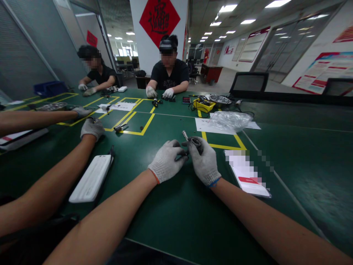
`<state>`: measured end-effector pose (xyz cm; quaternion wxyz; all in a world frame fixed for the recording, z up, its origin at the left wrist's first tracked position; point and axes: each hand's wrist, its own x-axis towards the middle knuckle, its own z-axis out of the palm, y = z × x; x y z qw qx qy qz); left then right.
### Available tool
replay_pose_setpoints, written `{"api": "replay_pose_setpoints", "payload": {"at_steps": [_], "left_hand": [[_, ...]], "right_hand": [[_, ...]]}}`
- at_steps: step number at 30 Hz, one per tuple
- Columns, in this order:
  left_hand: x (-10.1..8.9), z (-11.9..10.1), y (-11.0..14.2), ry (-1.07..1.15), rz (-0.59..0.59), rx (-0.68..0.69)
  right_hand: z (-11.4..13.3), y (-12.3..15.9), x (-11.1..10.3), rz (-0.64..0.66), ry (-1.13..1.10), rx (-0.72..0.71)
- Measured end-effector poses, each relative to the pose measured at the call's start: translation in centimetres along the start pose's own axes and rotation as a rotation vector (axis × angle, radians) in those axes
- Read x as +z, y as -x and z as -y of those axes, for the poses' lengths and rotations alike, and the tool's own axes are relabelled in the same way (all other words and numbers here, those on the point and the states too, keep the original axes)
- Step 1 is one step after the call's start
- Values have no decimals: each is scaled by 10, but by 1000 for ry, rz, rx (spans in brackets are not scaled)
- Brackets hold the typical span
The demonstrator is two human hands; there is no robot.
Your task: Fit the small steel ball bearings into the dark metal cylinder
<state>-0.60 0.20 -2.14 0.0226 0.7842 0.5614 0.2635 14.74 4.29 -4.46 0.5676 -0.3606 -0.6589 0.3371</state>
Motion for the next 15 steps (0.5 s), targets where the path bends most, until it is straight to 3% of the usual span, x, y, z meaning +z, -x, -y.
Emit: {"api": "replay_pose_setpoints", "payload": {"at_steps": [15], "left_hand": [[-8, 2, -3, 98, -51, -49]], "right_hand": [[2, 6, 2, -26, 63, -56]]}}
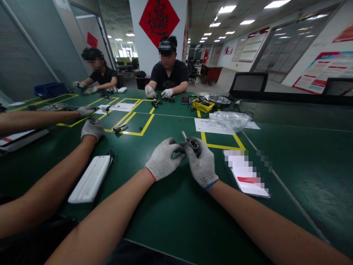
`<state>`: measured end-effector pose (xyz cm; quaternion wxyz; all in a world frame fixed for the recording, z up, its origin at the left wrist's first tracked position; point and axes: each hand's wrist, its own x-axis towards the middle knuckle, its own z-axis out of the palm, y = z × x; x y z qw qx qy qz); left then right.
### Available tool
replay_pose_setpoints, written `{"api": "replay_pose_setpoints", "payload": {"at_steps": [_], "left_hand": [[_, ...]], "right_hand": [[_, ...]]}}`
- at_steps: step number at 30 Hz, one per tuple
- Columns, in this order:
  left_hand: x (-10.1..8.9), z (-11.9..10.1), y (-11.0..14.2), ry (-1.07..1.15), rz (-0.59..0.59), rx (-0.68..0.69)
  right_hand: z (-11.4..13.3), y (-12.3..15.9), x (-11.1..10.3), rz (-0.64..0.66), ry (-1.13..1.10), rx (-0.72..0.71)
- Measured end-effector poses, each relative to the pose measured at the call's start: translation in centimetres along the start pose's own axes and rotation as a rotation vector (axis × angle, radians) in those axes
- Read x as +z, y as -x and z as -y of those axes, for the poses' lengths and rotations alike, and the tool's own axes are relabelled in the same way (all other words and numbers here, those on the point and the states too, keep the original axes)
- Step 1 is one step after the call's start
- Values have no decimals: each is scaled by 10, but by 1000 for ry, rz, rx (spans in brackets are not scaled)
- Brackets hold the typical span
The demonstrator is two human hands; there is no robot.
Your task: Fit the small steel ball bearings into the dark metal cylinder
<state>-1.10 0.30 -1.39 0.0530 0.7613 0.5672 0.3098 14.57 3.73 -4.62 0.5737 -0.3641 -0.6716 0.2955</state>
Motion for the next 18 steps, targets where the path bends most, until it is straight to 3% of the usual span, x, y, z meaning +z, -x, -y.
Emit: {"api": "replay_pose_setpoints", "payload": {"at_steps": [12, 18], "left_hand": [[-4, 13, -2, -166, -12, 36], [-15, 44, -12, -423, 82, -173]], "right_hand": [[4, 1, -1, 35, 100, -158], [2, 0, -1, 40, 130, -183]]}}
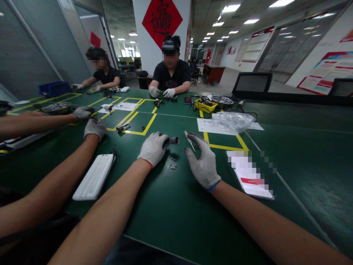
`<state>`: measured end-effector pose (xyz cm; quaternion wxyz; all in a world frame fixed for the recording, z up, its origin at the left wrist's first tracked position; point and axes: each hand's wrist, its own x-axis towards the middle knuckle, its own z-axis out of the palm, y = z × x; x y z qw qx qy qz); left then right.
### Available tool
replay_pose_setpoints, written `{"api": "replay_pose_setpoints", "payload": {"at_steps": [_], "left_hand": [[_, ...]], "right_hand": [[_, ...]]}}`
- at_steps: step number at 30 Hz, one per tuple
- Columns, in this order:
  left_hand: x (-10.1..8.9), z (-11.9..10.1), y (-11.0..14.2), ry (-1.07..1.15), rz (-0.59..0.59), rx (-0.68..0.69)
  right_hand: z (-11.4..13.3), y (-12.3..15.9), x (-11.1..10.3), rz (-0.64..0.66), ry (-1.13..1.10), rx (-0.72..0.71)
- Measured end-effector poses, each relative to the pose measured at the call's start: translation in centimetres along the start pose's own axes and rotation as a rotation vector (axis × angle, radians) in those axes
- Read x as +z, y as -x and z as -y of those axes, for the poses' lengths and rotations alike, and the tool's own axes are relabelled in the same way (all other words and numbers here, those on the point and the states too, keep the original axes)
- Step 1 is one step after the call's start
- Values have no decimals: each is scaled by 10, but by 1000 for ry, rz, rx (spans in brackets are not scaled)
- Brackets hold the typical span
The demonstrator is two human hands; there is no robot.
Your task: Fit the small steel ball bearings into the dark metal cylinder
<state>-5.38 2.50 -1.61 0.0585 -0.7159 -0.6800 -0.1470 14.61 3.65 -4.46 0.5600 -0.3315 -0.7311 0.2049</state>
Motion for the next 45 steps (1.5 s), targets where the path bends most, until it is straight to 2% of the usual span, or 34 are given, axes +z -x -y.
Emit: {"api": "replay_pose_setpoints", "payload": {"at_steps": [3, 6, 12, 15, 17, 19, 23, 29, 45], "left_hand": [[2, 11, -6, -83, 74, -111], [6, 17, -11, -112, 90, -170], [14, 20, -13, -75, 66, -208], [15, 20, -12, -32, -8, -216], [15, 18, -11, -9, -67, -214], [14, 16, -10, -5, -76, -194], [13, 9, -9, -21, 1, -98], [16, 9, -10, -55, 39, 1], [18, 11, -13, -2, 112, -35]], "right_hand": [[-1, -1, 1, 1, -26, 35], [-1, -1, 1, 6, -30, 50], [-2, -3, 1, 17, -12, 38], [-3, -2, 1, 23, -10, 34], [-4, -2, 1, 22, -7, 28], [-5, -2, 2, 17, -6, 24], [-5, -2, 3, 15, -10, 34], [-2, -3, 3, 34, -36, 53], [-4, -3, 4, 84, -82, 97]]}}
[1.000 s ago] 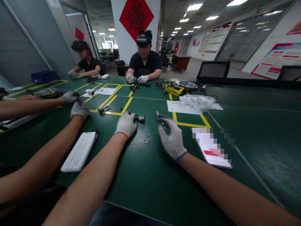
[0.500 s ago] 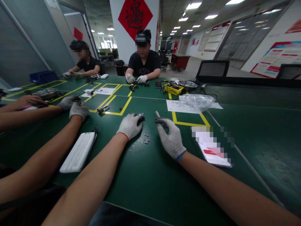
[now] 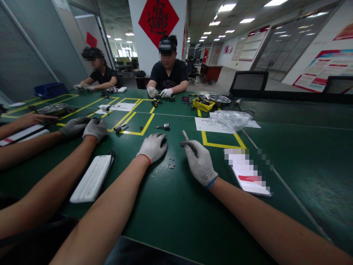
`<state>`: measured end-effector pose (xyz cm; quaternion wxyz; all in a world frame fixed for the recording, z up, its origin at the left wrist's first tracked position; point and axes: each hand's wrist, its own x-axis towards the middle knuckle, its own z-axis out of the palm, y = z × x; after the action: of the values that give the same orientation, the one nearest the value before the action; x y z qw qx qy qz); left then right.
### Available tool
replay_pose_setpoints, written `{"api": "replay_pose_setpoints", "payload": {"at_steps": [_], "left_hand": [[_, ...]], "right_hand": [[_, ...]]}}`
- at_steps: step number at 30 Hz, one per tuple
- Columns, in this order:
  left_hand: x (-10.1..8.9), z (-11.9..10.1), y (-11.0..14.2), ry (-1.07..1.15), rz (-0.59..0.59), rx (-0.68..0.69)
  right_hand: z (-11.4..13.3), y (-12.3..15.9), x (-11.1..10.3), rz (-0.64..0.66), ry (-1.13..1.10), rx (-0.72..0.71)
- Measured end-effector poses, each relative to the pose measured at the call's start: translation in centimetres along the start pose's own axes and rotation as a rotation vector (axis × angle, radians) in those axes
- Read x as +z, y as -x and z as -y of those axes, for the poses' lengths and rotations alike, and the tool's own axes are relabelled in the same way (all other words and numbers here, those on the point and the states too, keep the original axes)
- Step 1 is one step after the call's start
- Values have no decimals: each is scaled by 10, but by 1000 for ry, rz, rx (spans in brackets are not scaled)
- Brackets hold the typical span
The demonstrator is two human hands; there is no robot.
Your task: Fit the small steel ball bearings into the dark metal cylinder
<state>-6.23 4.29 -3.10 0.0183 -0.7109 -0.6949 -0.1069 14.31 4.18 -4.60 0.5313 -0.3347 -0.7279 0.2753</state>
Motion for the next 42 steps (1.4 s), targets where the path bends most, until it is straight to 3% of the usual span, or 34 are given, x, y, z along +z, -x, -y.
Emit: {"api": "replay_pose_setpoints", "payload": {"at_steps": [18, 29, 42], "left_hand": [[2, 1, 0, 14, -29, -17], [-4, 10, -5, 144, -236, -639], [-6, 37, -24, 286, -452, -872]], "right_hand": [[0, -1, -2, 54, 20, 18], [-1, -3, 0, 82, 28, 80], [-1, -3, 1, 86, 25, 103]]}}
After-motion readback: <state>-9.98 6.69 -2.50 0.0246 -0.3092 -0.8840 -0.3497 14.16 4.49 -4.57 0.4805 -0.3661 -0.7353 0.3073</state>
